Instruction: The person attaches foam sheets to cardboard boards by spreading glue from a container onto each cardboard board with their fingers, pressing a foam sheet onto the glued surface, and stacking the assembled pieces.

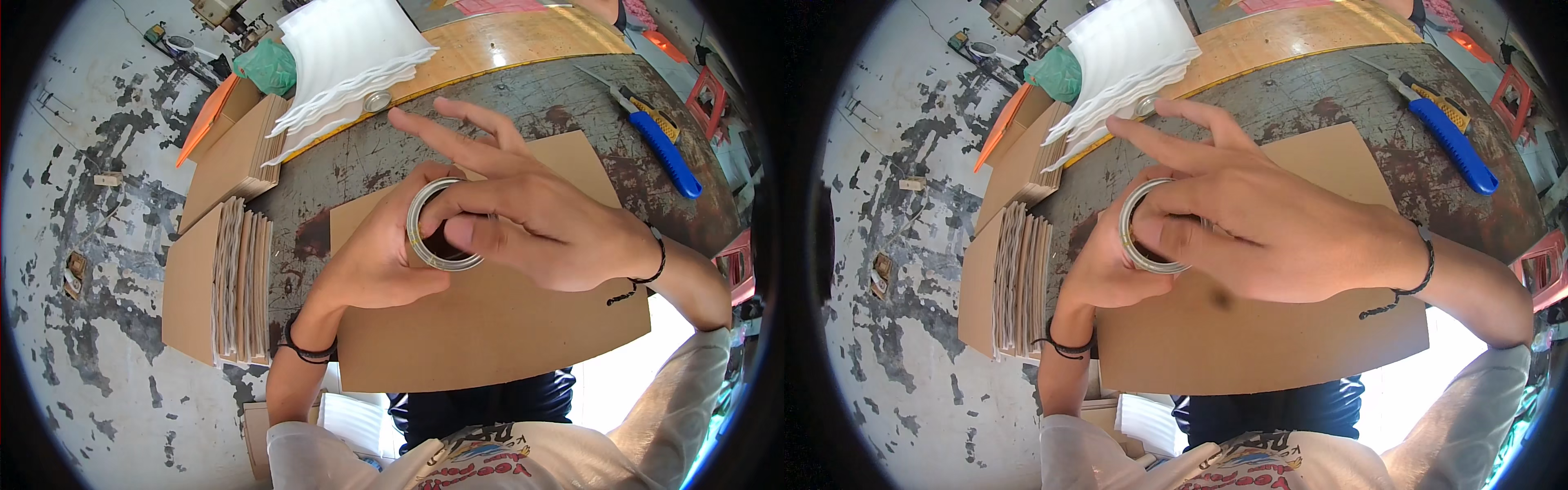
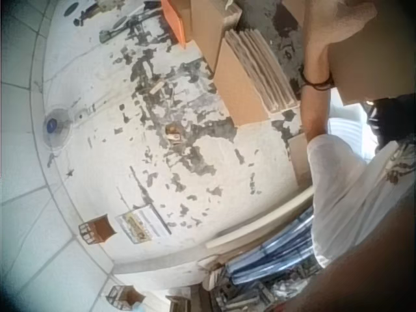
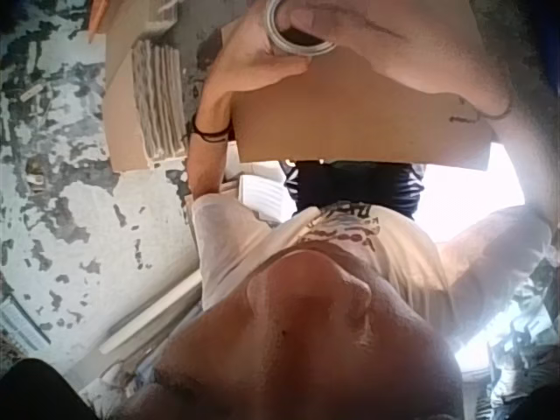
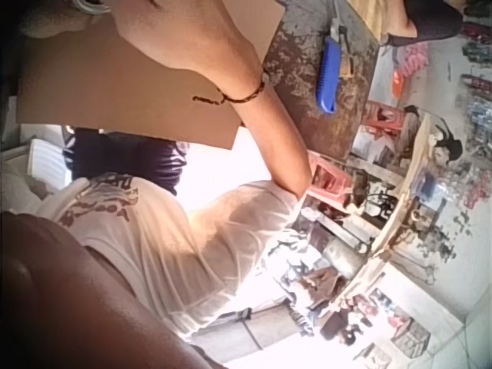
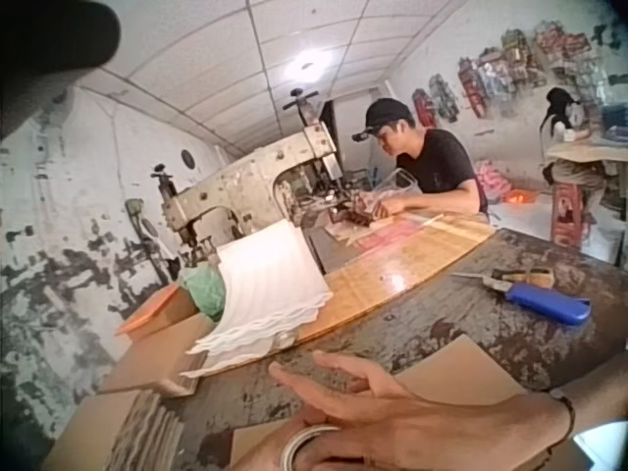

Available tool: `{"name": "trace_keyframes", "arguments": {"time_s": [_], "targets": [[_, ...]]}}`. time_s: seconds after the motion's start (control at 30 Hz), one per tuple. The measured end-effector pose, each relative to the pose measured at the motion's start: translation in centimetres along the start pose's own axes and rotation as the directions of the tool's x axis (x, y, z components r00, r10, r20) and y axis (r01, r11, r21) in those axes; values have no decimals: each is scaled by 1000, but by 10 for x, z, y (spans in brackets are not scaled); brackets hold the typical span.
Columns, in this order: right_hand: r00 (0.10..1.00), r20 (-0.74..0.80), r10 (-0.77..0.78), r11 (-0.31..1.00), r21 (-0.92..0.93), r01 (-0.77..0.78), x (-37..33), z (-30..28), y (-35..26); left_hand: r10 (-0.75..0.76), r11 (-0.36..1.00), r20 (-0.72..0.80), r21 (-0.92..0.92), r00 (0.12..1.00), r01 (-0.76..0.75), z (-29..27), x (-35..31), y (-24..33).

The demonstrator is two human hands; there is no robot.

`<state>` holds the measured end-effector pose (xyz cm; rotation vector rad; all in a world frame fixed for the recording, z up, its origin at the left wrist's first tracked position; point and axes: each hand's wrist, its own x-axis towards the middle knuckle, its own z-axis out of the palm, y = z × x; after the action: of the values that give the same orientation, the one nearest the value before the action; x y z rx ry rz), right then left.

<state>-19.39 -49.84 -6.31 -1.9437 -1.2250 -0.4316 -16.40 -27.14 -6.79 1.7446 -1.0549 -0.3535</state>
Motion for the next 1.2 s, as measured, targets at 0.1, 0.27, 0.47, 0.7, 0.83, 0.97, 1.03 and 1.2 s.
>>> {"name": "trace_keyframes", "arguments": {"time_s": [0.1,0.27,0.47,0.7,0.83,0.97,1.03,1.2], "targets": [[999,33,0,1000,-3,0,1,0,1,4,999,31,42,1000,-5,-3,-1,2],[996,81,-24,998,-49,28,2,-2,-1,-40,999,38,17,998,39,-2,-1,5],[1000,-6,25,999,-37,-25,5,-5,-6,4,996,52,91,999,-9,-5,0,6],[985,42,167,979,112,-171,6,-11,-8,-58,998,66,25,996,56,-3,-3,3],[971,35,235,947,217,-236,4,-11,-7,-89,993,51,-71,995,93,-1,-4,5],[959,-4,283,927,258,-272,7,-14,-13,-161,973,45,-162,986,167,-3,-3,6],[935,-65,348,923,200,-330,7,-16,-16,-164,976,38,-140,986,168,-4,-1,1],[921,-116,372,920,179,-350,4,-16,-9,-186,960,-18,-216,982,178,-3,-2,2]]}}
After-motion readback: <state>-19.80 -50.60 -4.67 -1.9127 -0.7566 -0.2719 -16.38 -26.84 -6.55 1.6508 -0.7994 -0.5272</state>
